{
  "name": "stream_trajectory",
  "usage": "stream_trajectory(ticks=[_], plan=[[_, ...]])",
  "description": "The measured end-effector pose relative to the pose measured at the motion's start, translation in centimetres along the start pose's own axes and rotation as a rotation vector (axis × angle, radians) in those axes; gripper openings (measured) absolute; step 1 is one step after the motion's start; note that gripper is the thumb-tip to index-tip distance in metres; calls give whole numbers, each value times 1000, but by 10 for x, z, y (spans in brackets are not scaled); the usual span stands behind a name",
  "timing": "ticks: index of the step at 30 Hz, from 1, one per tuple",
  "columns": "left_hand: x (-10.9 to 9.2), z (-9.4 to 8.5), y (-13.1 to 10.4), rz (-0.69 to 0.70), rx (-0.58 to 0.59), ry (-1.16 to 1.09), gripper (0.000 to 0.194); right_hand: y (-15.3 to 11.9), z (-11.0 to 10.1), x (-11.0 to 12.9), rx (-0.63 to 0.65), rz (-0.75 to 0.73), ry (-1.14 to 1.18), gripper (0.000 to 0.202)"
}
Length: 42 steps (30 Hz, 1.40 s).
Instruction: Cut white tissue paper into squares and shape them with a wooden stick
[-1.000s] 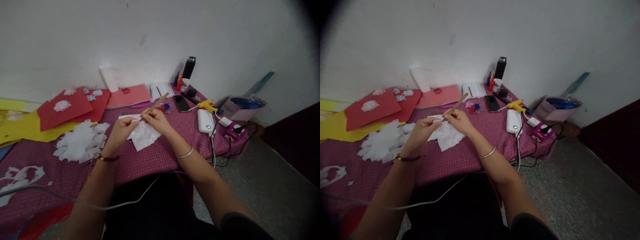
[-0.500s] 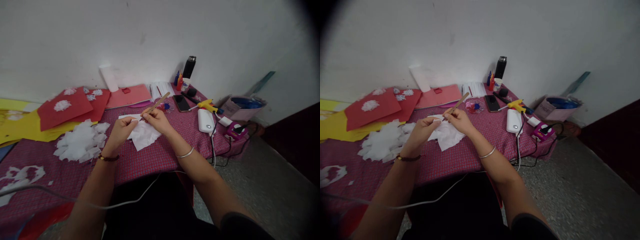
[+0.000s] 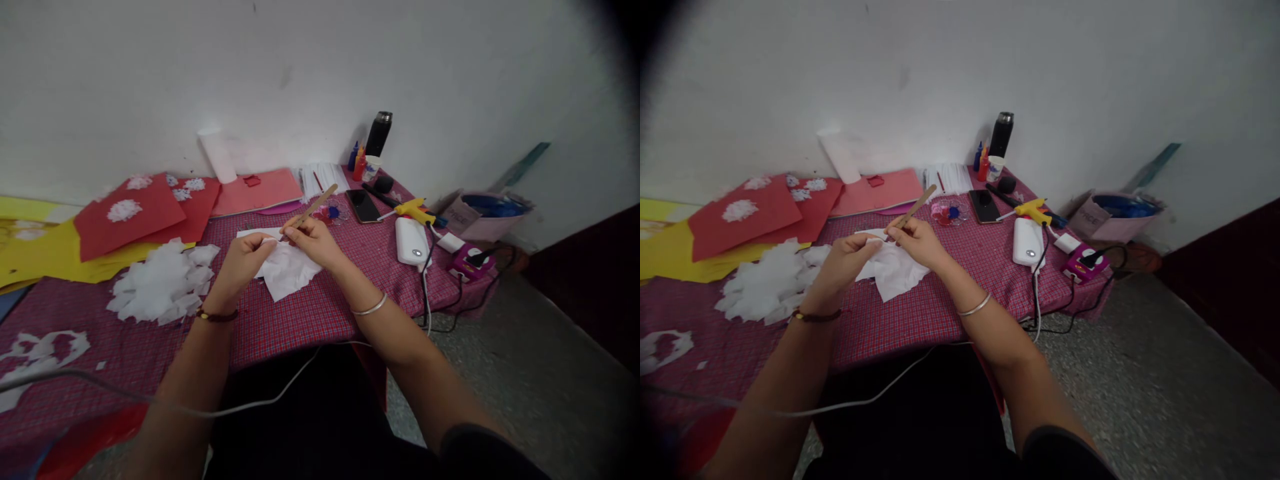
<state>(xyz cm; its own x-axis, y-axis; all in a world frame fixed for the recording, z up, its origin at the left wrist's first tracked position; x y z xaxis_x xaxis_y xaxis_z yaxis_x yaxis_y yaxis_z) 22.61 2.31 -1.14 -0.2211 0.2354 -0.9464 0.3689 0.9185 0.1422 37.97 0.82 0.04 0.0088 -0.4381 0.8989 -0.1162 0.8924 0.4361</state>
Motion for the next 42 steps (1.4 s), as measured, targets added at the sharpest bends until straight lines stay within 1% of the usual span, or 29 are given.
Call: stream_trajectory(ticks=[6, 9, 12, 15, 17, 20, 25, 28, 31, 37, 42], plan=[[-4, 0, -1, 6, -3, 19, 21, 0, 1, 1, 20, -33, 37, 24], [-4, 1, 0, 12, 0, 13, 21, 0, 2, 0, 24, -59, 16, 23], [-2, 2, 1, 0, 10, -88, 21, 0, 2, -2, 15, -62, -16, 21], [1, 3, 3, 8, 6, -196, 27, 0, 3, -5, 24, -31, -11, 21], [2, 3, 4, 21, 14, -234, 28, 0, 2, -6, 26, -21, 8, 21], [2, 4, 5, 29, 26, -256, 29, 0, 0, -6, -6, -20, 32, 18], [3, 4, 3, 8, 32, -245, 30, 0, -2, -4, -44, 5, 56, 17], [3, 4, 3, 15, 32, -183, 19, 0, -2, -3, -51, 18, 86, 19], [4, 3, 4, 30, 34, -127, 12, 0, -2, -2, -25, -4, 100, 23], [5, 1, 6, 52, 19, -113, 13, 0, -1, -2, -5, -14, 83, 34], [6, 0, 6, 57, -5, -119, 12, 0, 0, -2, 0, -21, 62, 31]])
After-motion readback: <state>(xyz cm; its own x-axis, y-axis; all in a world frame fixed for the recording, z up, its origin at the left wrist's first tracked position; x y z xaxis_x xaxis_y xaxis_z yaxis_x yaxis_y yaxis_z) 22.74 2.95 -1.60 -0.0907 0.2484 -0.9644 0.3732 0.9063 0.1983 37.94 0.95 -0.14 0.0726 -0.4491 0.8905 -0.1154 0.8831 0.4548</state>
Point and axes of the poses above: each hand's wrist, its own y-axis towards the middle knuckle, its own z-axis out of the palm, x = y × z, the point moved 5 cm from there along y, towards the middle knuckle, and after that the axes turned 4 degrees about y, right-handed, at the moved point
